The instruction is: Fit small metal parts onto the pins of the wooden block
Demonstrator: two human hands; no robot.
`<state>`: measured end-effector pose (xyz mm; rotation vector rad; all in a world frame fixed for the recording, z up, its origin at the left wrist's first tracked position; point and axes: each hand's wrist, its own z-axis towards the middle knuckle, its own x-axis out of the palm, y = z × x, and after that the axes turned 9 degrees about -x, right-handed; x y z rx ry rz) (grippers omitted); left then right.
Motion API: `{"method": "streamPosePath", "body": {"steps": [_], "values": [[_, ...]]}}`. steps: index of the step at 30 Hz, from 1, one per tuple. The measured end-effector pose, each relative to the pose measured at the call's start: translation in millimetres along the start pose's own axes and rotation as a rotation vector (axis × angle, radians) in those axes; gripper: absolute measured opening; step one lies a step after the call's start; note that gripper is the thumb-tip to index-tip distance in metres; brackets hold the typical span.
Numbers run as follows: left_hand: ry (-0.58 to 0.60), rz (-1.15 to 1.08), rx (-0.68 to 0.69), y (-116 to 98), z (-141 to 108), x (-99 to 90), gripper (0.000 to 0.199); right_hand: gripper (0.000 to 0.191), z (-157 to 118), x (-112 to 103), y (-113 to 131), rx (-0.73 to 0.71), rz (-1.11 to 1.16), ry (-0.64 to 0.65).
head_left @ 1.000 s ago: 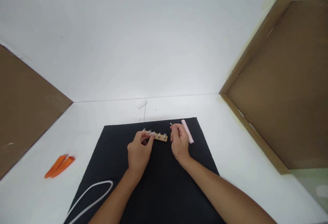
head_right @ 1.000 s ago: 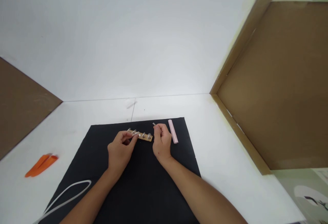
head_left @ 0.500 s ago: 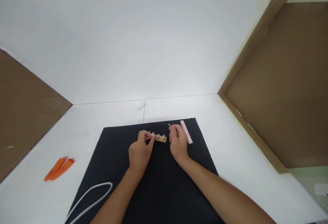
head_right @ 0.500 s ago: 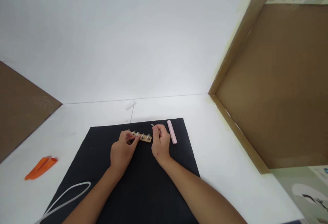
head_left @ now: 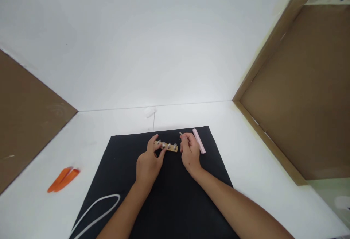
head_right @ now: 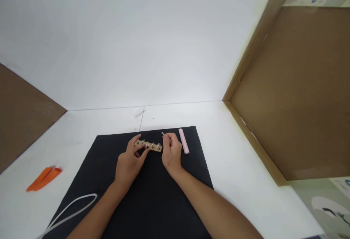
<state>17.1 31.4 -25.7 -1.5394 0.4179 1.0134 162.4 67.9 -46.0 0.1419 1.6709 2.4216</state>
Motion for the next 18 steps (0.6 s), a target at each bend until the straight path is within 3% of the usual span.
{"method": "streamPosePath", "body": {"steps": [4,12,16,18], "values": [[0.021,-0.019,0.019,0,-3,-5.0,0.062,0.027,0,0,1,0.002,-0.001,0.005],[0.007,-0.004,-0.023,-2,0,-6.5,0.05,0.027,-1,0,2,0.025,0.002,0.027],[-0.008,0.161,-0.023,-10,-9,-16.2,0.035,0.027,-1,1,3,0.032,0.006,0.004],[-0.014,0.314,0.04,-15,-19,-18.9,0.024,0.026,-1,1,3,0.03,0.008,-0.005]]}}
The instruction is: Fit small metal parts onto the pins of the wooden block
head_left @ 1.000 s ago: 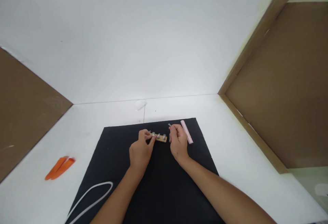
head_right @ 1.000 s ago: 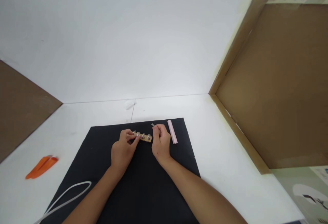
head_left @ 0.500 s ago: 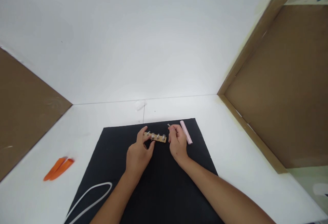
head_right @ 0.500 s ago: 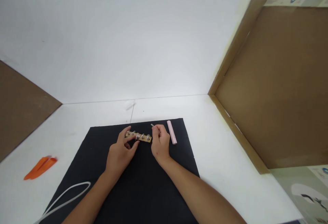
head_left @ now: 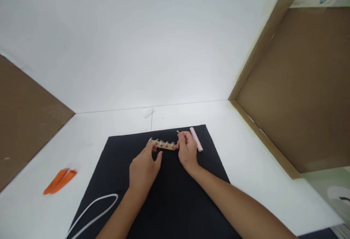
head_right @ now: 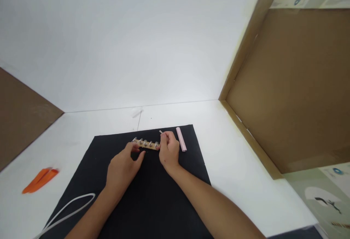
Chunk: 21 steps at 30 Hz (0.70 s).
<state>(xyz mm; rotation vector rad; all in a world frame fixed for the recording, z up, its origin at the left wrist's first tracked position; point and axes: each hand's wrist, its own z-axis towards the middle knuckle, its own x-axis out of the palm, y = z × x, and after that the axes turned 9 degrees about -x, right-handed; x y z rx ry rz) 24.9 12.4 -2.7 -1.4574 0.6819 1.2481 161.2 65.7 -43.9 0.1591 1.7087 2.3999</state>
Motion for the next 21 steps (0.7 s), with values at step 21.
{"method": "streamPosePath", "body": {"steps": [21], "values": [[0.107,0.055,0.264,-9,-12,25.4,0.05,0.027,1,-1,2,-0.069,-0.033,-0.027]]}}
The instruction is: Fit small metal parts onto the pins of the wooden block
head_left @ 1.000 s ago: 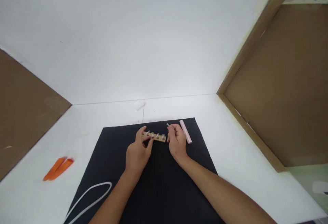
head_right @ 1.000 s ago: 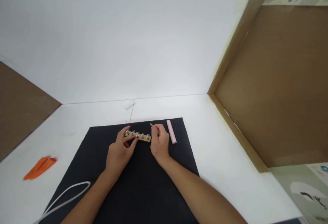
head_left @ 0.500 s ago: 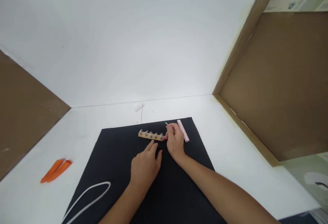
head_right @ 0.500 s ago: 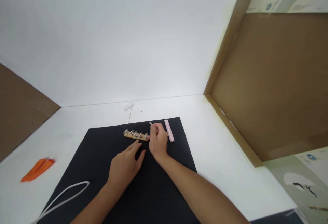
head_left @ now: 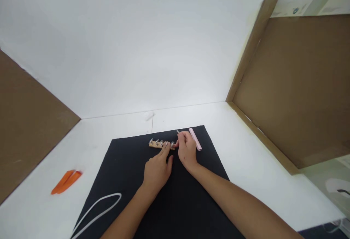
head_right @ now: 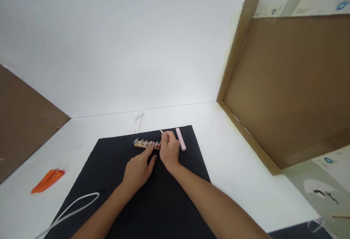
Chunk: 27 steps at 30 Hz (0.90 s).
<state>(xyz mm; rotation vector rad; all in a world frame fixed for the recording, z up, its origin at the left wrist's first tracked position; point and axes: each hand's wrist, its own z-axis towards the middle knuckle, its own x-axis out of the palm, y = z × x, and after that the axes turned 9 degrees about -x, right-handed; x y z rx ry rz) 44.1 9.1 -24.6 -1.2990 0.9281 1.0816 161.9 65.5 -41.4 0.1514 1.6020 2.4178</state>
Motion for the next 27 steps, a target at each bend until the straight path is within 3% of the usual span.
{"method": "streamPosePath", "body": {"steps": [9,21,24,27], "values": [[0.013,-0.188,-0.069,4,3,-2.4,0.043,0.026,0,0,-2,-0.001,-0.034,0.018],[-0.154,-0.518,-0.109,14,6,-17.4,0.016,0.028,2,2,-5,0.002,0.076,-0.024],[-0.115,-0.684,-0.148,12,7,-20.8,0.014,0.027,1,2,-3,-0.015,0.114,-0.018],[0.018,-0.952,-0.21,8,8,-23.7,0.021,0.026,1,2,-1,-0.031,0.11,-0.006]]}}
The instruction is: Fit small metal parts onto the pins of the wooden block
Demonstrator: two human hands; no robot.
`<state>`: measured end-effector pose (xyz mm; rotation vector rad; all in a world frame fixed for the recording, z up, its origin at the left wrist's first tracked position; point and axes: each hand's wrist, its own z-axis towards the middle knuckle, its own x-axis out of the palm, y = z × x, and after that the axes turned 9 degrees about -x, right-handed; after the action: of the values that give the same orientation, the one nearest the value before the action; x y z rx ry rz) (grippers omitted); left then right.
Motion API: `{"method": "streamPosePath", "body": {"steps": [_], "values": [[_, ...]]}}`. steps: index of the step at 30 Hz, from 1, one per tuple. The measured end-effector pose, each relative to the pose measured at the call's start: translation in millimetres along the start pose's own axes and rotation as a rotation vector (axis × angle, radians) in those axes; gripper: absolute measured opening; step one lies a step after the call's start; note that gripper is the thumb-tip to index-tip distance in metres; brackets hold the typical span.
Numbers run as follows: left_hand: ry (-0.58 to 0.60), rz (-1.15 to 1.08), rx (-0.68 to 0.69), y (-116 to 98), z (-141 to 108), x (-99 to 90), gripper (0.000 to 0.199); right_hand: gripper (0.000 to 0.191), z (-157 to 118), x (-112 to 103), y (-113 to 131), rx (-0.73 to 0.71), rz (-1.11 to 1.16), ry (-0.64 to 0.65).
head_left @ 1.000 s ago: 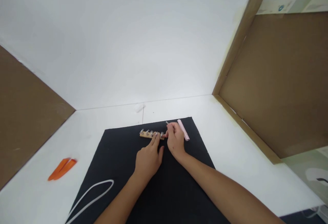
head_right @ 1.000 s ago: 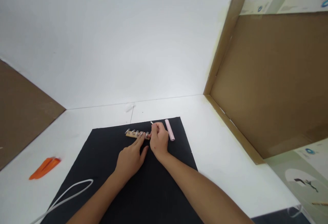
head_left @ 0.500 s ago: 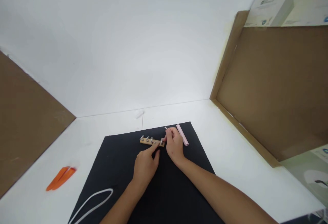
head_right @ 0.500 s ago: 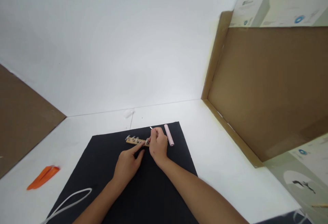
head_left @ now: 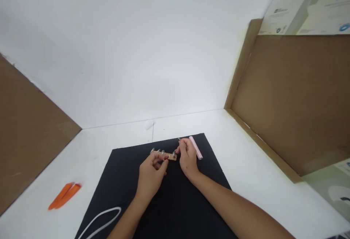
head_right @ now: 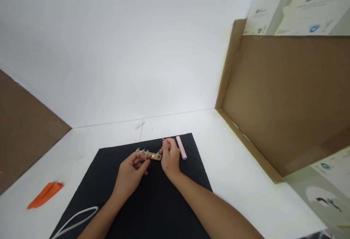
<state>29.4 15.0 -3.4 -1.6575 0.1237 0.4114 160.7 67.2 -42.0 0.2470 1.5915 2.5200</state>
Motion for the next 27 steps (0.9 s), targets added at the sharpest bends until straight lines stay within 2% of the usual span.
{"method": "streamPosePath", "body": {"steps": [3,6,12,16,21,24,27], "values": [[0.084,-0.162,-0.083,-3,2,0.1,0.031,0.025,0,-1,2,-0.014,-0.007,0.024],[0.096,-0.187,-0.082,-4,5,-1.8,0.035,0.025,-3,-2,3,-0.067,-0.046,0.054],[0.097,-0.167,-0.061,0,8,-5.1,0.033,0.02,-11,-7,11,-0.312,-0.265,0.114],[0.092,-0.137,-0.035,4,9,-4.7,0.03,0.015,-13,-9,19,-0.472,-0.294,0.231],[0.077,-0.106,-0.008,4,10,-4.5,0.028,0.014,-12,-9,24,-0.503,-0.316,0.279],[0.107,-0.121,0.014,2,8,-3.5,0.027,0.013,-12,-9,24,-0.54,-0.32,0.345],[0.185,-0.21,0.011,1,7,-1.4,0.025,0.014,-12,-9,22,-0.483,-0.31,0.259]]}}
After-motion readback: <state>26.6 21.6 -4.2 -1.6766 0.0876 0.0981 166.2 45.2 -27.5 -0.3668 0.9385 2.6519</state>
